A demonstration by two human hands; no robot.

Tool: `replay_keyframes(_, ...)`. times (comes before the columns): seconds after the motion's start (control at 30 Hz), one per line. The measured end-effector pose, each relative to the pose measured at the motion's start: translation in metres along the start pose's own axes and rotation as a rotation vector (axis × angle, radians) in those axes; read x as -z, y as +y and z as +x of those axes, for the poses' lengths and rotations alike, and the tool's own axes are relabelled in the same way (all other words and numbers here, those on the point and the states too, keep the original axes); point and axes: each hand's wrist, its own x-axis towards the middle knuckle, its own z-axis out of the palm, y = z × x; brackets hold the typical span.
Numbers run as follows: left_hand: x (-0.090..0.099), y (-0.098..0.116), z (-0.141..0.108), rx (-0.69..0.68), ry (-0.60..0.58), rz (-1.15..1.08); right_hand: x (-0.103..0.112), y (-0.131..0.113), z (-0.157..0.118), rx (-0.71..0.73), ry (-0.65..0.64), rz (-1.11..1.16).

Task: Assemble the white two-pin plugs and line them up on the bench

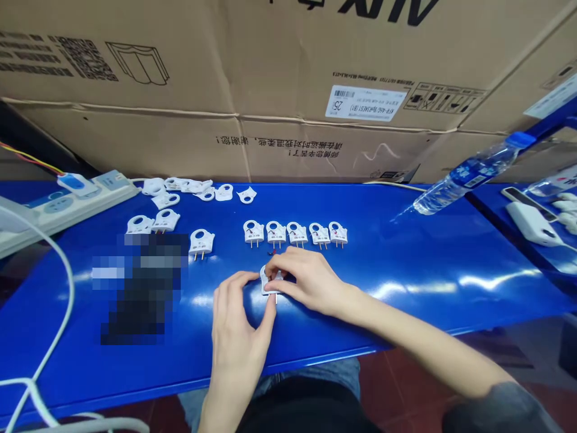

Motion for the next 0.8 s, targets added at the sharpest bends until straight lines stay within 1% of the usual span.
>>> replay_keyframes(0.07,-0.0004,-0.0022,0.0007,-0.042,0.014,0.031,-0.0029,0.0015,0.0001,0.008,0.014,0.003)
replay_keyframes(0.13,-0.0005,-0.0038,0.0011,-0.044,0.015,0.045,-0.0044,0.0031,0.0003,0.007,0.022,0.008)
replay_keyframes(0.3,-0.0005,-0.0024,0.0003,-0.006,0.012,0.042,-0.0048,0.0044,0.0007,0.001,0.024,0.018)
replay_keyframes(0.4,-0.0012,0.0005,0.0001,0.045,0.015,0.020,-0.0046,0.0027,0.0002,-0.002,0.019,0.005)
replay_keyframes(0.6,-0.0010,0.0031,-0.0001,0.096,-0.001,-0.009,-0.0051,0.0022,-0.0006,0.021,0.029,0.025)
replay_keyframes(0.8,0.0023,-0.0030,-0.0006,0.085,-0.007,-0.037,-0.0024,0.0039,0.0006,-0.007,0.033,0.106)
